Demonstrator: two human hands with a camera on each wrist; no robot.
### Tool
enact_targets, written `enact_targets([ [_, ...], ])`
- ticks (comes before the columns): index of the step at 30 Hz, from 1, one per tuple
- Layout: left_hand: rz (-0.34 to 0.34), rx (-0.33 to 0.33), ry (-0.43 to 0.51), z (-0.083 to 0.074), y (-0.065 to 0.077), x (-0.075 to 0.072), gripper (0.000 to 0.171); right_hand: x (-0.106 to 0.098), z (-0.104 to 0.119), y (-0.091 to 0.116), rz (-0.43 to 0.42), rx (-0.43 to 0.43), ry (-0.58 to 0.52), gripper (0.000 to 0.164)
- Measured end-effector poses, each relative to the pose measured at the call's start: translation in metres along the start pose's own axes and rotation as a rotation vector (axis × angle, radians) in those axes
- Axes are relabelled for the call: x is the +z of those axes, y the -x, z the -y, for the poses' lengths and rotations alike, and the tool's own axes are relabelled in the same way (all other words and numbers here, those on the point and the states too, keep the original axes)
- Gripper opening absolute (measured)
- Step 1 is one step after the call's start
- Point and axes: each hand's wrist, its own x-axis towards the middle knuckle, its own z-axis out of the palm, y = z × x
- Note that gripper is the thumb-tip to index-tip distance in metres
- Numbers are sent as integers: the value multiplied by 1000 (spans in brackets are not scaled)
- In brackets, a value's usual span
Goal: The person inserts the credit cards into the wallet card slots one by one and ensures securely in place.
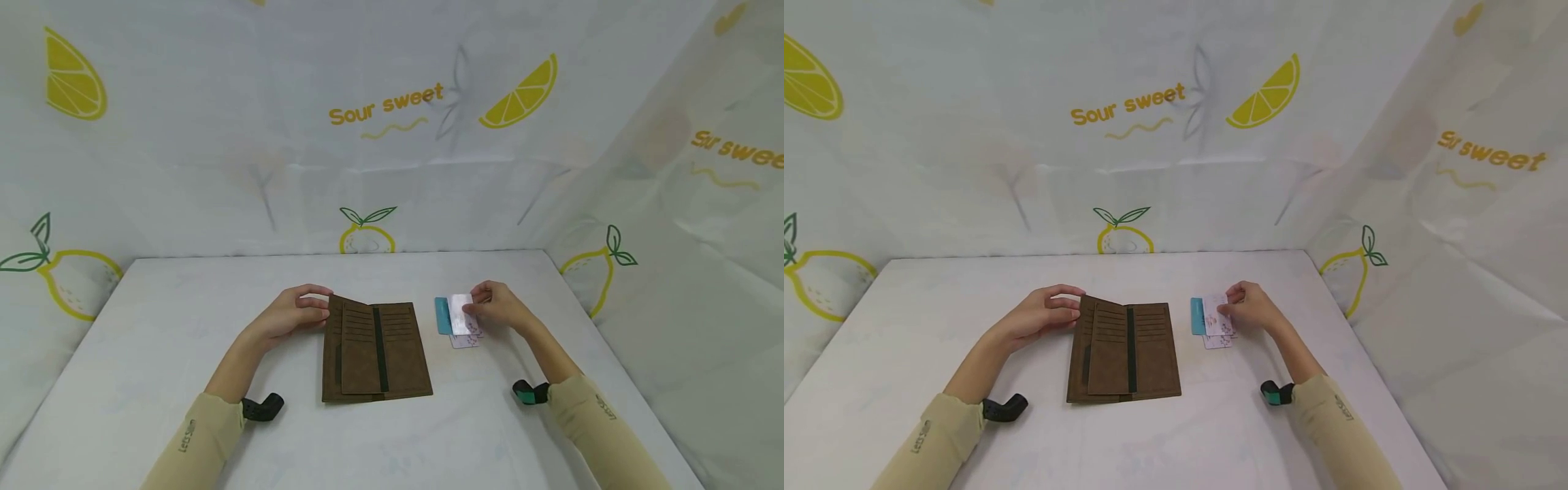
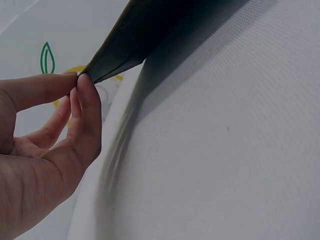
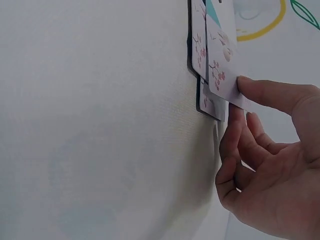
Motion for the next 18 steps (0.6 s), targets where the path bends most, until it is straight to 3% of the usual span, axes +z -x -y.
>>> enact_targets([
  [7,9,9,16,0,1,-1,51,-2,3,-5,39,52,-109,40],
  [18,12,6,15,0,1,-1,51,4,26,-7,78,24,-187,41],
])
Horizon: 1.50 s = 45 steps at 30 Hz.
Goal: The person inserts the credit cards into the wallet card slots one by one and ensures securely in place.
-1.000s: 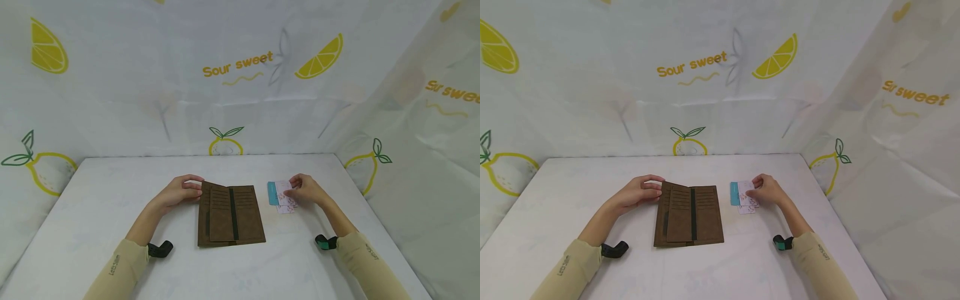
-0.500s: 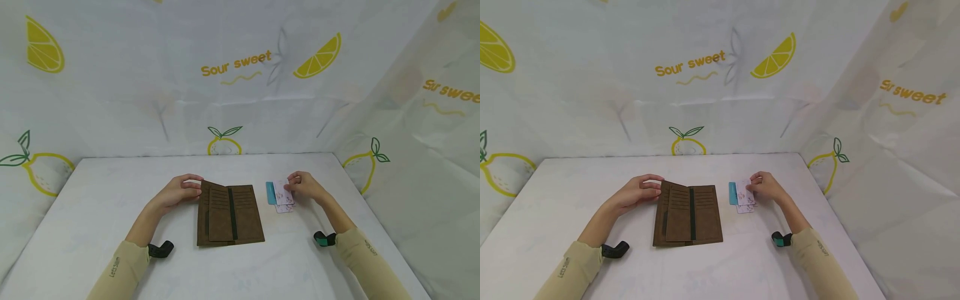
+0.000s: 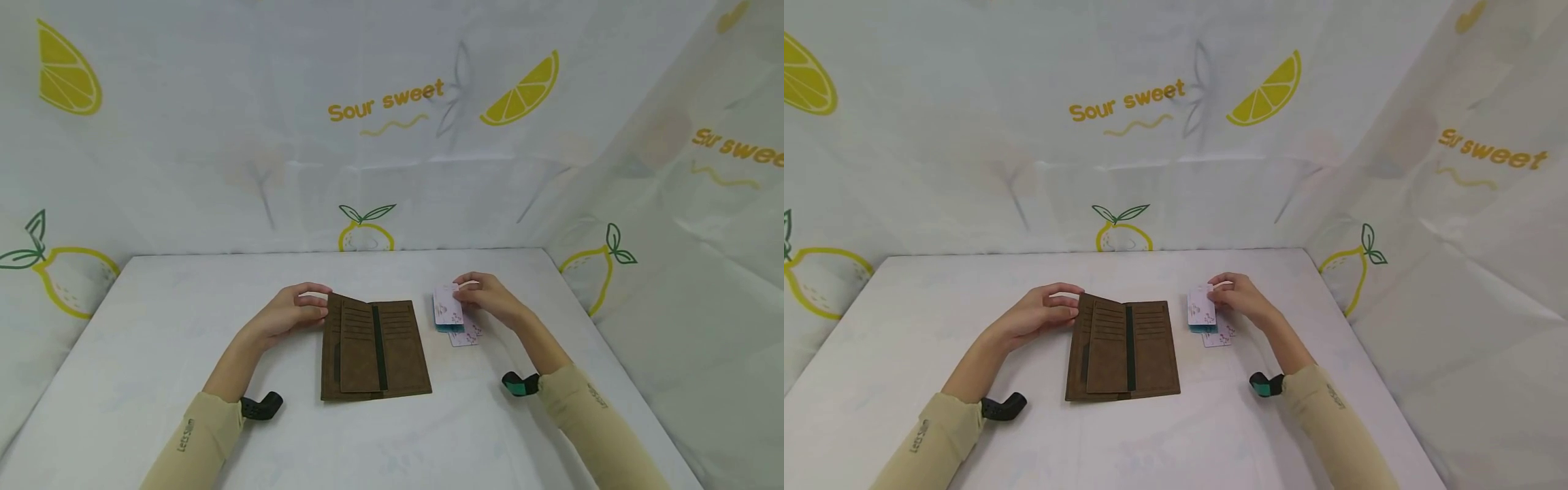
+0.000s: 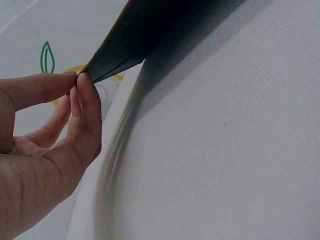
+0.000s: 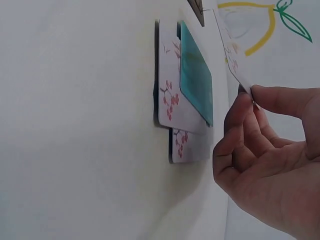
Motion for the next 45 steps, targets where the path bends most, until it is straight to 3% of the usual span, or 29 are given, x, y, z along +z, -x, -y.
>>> enact_targets([
  [23,16,9,15,1,0,2,52,43,33,-16,18,-48,-59,35],
  [34,8,2,11,2,1,3,52,65,35,-26,28,-98,-56,31],
  [45,11,1,28,1,0,3,50,75,37,-23,66,-170,-42,27],
])
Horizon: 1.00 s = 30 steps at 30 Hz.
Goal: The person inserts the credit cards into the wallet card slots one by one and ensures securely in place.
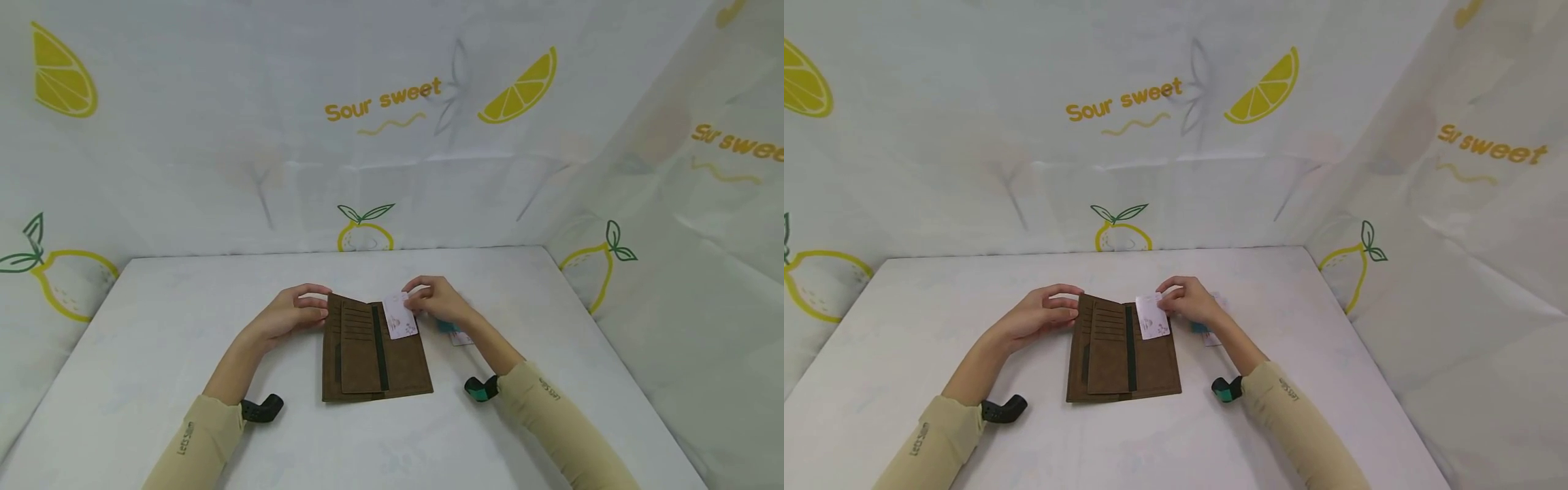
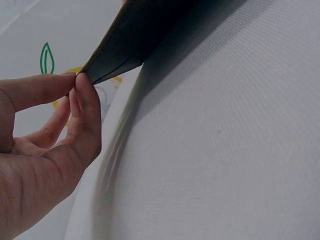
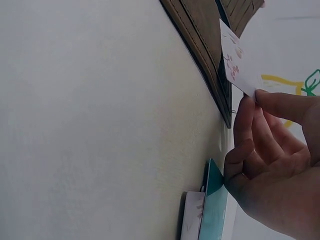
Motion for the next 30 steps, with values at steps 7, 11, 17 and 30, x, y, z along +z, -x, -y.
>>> enact_targets([
  [7,0,6,-14,0,1,0,51,6,6,4,28,-46,-14,26],
  [11,4,10,-7,0,1,0,51,7,9,6,31,-45,-11,25],
  [17,9,15,-12,0,2,-1,52,7,8,8,31,-24,-5,25],
  [30,-4,6,-15,-1,1,1,51,8,2,11,42,-81,104,24],
])
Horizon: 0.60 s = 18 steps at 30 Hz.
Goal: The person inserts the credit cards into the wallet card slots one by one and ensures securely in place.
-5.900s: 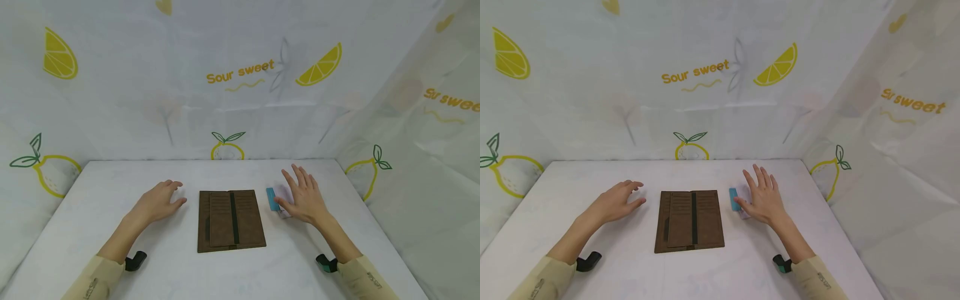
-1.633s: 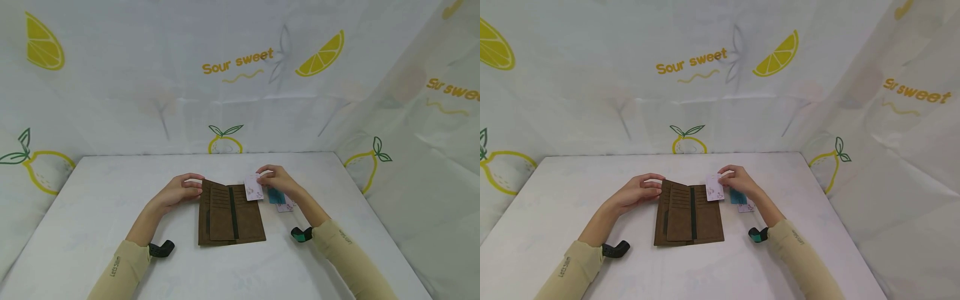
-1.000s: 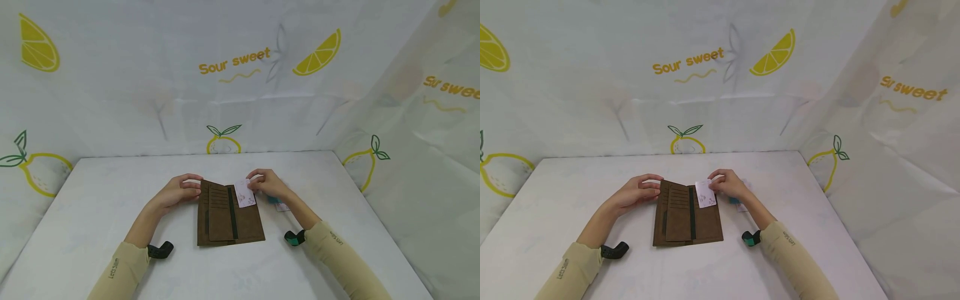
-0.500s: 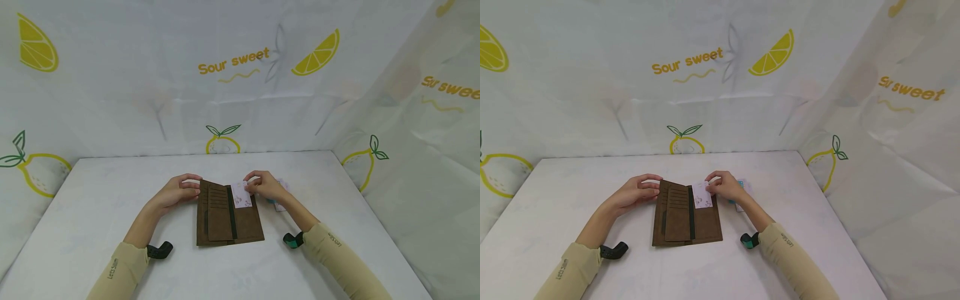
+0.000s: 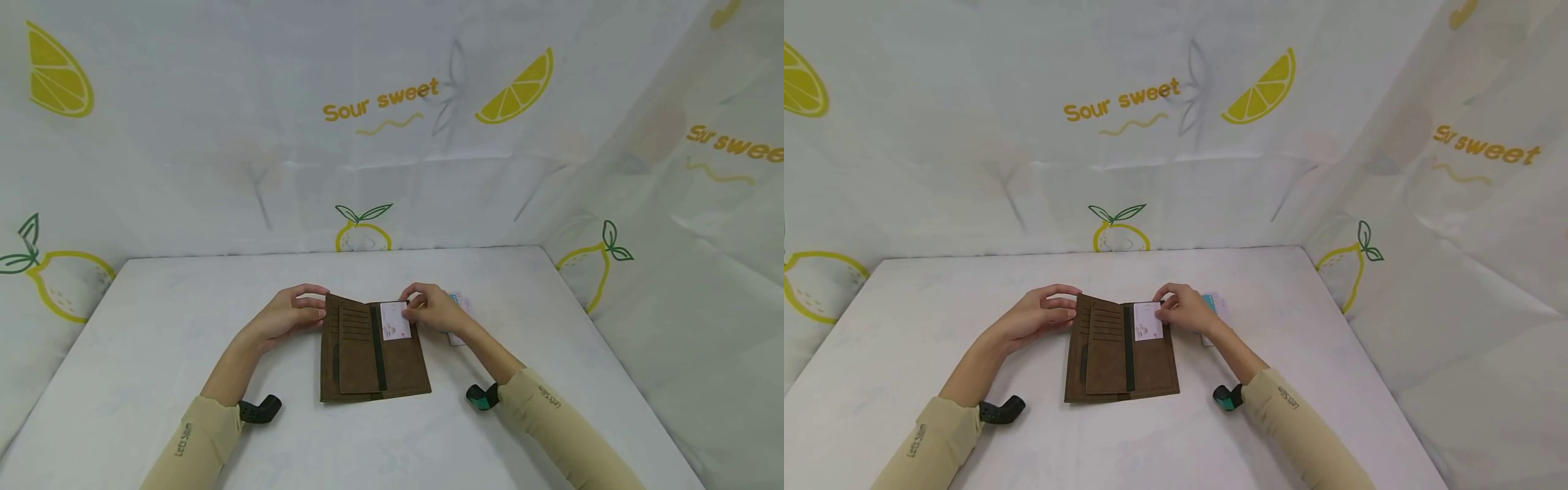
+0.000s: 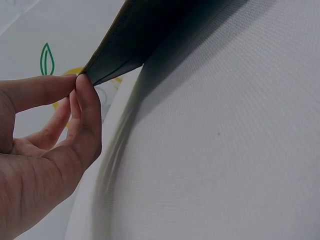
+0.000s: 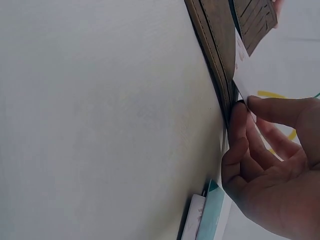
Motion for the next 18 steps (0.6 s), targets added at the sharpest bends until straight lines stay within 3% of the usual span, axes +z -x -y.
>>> enact_targets([
  [18,-1,0,-12,0,2,-1,51,1,2,4,42,-23,60,20],
])
